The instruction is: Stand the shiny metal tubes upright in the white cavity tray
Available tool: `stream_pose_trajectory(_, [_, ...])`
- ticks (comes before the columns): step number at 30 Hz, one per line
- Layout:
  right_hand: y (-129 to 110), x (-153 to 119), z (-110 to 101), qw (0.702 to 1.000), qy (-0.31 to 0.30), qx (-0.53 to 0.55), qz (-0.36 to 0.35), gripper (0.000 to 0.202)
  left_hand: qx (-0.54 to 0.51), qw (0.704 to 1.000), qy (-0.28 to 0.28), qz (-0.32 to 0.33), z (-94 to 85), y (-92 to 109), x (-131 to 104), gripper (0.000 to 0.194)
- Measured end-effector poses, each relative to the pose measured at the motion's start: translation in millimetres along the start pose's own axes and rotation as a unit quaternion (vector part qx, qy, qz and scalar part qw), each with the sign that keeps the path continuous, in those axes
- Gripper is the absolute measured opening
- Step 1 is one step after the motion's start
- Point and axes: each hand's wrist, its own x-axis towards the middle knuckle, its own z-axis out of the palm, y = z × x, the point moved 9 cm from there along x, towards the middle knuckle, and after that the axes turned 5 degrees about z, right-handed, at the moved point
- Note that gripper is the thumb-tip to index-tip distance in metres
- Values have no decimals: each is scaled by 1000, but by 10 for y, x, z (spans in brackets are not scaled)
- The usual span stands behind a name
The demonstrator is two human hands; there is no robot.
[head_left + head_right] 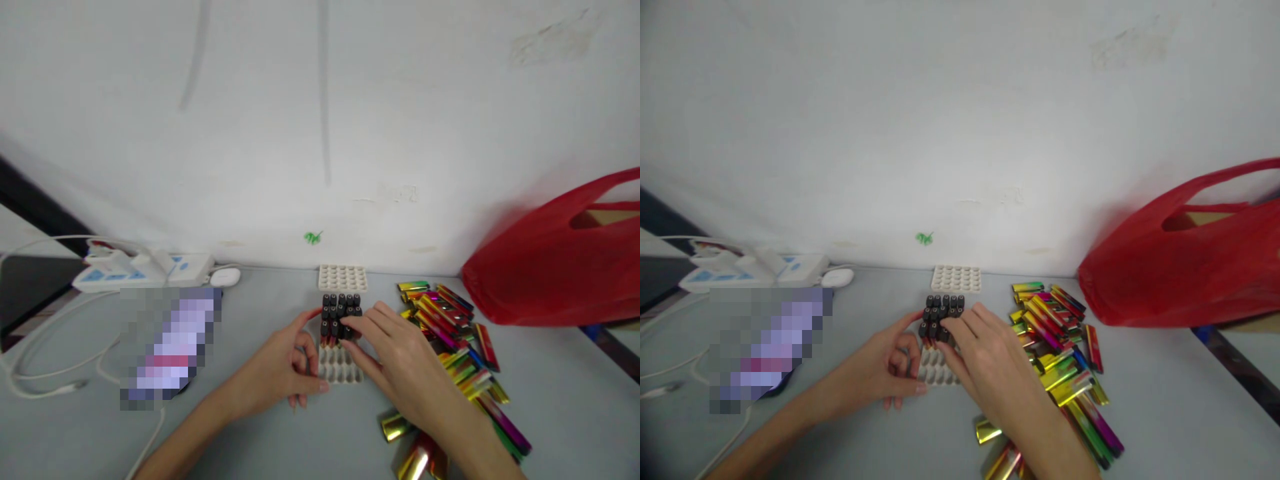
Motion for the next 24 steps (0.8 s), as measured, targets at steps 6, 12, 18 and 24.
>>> stream_pose_trajectory(6, [10,-6,51,1000,10,-11,0,22,2,1000,0,-1,-10,-19,12,127])
stream_pose_trajectory(12, [27,-9,57,1000,21,-10,4,22,-4,1000,3,-1,-6,-9,10,127])
stream_pose_trajectory(18, [-1,-14,-17,999,39,19,3,16,0,1000,0,3,-12,-34,9,127])
stream_pose_trajectory(24, [198,-36,-171,988,124,-25,88,12,4,1000,-3,4,-13,-28,14,126])
